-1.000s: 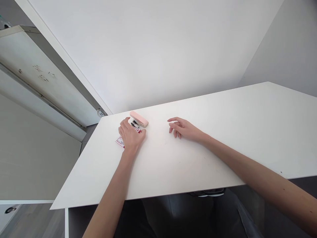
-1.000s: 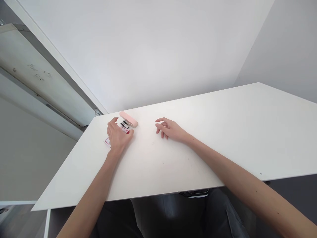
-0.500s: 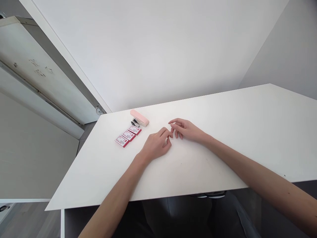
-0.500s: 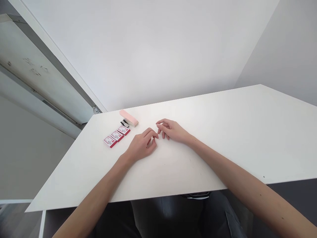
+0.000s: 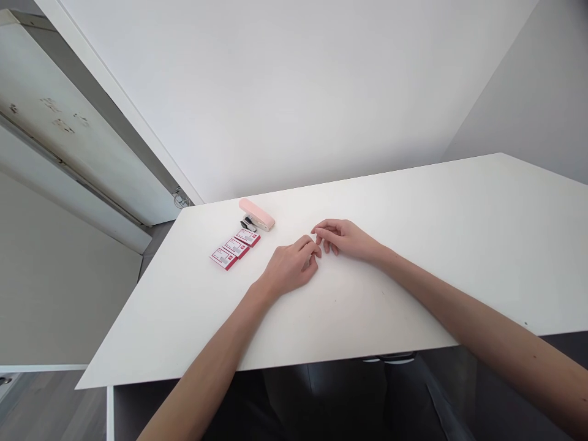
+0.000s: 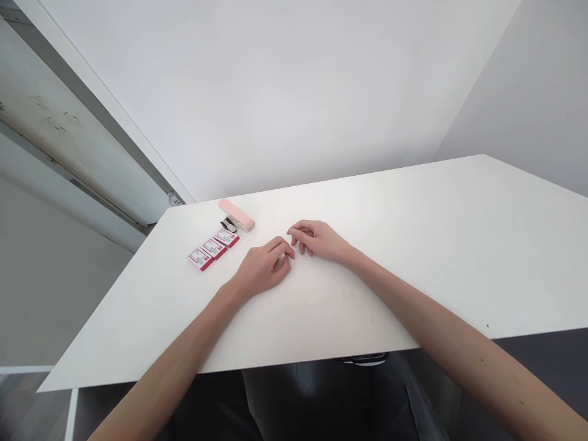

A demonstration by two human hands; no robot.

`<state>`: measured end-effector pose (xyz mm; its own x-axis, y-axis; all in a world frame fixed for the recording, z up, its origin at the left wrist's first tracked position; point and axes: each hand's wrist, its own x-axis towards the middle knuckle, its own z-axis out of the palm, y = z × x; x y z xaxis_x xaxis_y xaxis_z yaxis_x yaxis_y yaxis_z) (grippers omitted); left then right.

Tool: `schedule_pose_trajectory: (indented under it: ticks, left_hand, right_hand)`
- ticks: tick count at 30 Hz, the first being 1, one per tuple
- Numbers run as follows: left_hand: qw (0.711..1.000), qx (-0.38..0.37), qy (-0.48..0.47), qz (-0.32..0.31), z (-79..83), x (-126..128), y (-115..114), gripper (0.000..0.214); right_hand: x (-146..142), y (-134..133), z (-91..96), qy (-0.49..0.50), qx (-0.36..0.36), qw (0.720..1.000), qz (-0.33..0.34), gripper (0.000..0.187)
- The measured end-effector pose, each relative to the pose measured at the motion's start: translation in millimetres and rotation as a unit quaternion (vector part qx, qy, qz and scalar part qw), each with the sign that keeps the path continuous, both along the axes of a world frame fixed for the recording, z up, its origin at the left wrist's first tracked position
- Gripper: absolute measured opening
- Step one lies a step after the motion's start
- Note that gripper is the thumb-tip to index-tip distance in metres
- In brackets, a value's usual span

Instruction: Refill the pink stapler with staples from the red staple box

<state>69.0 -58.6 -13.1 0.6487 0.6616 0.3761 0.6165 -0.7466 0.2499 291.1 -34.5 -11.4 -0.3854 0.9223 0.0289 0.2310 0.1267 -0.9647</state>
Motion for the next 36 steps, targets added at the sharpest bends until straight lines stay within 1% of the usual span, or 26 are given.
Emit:
schedule_pose_trajectory:
  ticks: [5,13,18,28,36]
  left_hand:
    - [1.000,-0.015,-0.014,0.002,-1.0,-2.2,0.0,0.016]
    - [0.999,-0.034,-0.026,0.018,-1.1,-6.4,-1.5,0.017]
    - [0.998,-0.037,-0.033,0.033,-2.6,-9.0,-0.8,0.016]
    - [0.998,-0.043,-0.035,0.031,-2.1,-11.5,-1.1,0.016]
    - [0.999,-0.027,-0.023,0.027,-1.3,-13.7,-3.0,0.017]
  right_hand:
    - [-0.5,-1.4,0.5,-0.016,-0.002,1.000,-0.013,0.042]
    - [-4.0,-5.1,2.7,-0.021,-0.012,1.000,-0.014,0.043]
    - [-6.2,-6.2,2.7,-0.027,-0.024,0.999,-0.023,0.045]
    - [-7.7,-6.5,1.6,-0.042,-0.024,0.998,-0.029,0.045]
    - [-10.4,-6.3,1.0,-0.051,-0.025,0.998,-0.032,0.049]
